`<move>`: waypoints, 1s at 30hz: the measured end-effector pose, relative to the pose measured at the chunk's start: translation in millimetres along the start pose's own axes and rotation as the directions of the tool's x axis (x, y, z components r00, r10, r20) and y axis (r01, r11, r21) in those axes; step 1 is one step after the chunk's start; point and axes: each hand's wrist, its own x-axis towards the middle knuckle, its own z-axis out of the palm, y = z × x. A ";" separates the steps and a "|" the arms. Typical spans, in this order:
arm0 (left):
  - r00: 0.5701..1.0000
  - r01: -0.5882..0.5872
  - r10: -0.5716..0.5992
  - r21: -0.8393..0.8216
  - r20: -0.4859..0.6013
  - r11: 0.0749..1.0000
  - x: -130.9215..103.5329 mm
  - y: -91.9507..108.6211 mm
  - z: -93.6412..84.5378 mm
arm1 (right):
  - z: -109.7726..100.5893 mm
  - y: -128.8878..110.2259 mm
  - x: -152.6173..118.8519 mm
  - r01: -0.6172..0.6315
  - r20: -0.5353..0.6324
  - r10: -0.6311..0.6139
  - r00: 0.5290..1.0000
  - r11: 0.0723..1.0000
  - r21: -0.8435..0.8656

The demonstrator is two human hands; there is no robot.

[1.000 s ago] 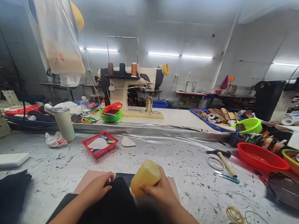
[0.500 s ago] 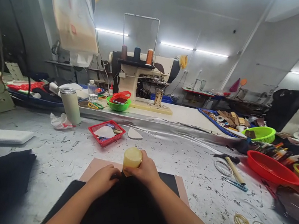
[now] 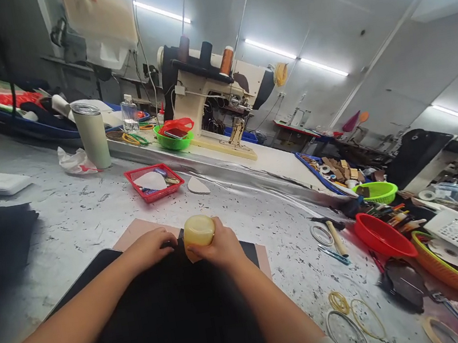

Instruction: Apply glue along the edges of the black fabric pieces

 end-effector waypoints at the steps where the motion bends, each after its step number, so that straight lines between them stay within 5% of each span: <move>1: 1.000 -0.009 0.009 0.010 0.003 1.000 0.9 0.3 -0.2 | -2.7 0.5 -5.8 -0.004 0.004 0.004 1.000 1.000 -0.003; 30: 0.993 -0.088 0.099 0.141 -0.070 0.986 13.5 -3.4 5.8 | -46.7 7.9 -165.1 -0.045 0.047 0.044 0.998 0.999 0.014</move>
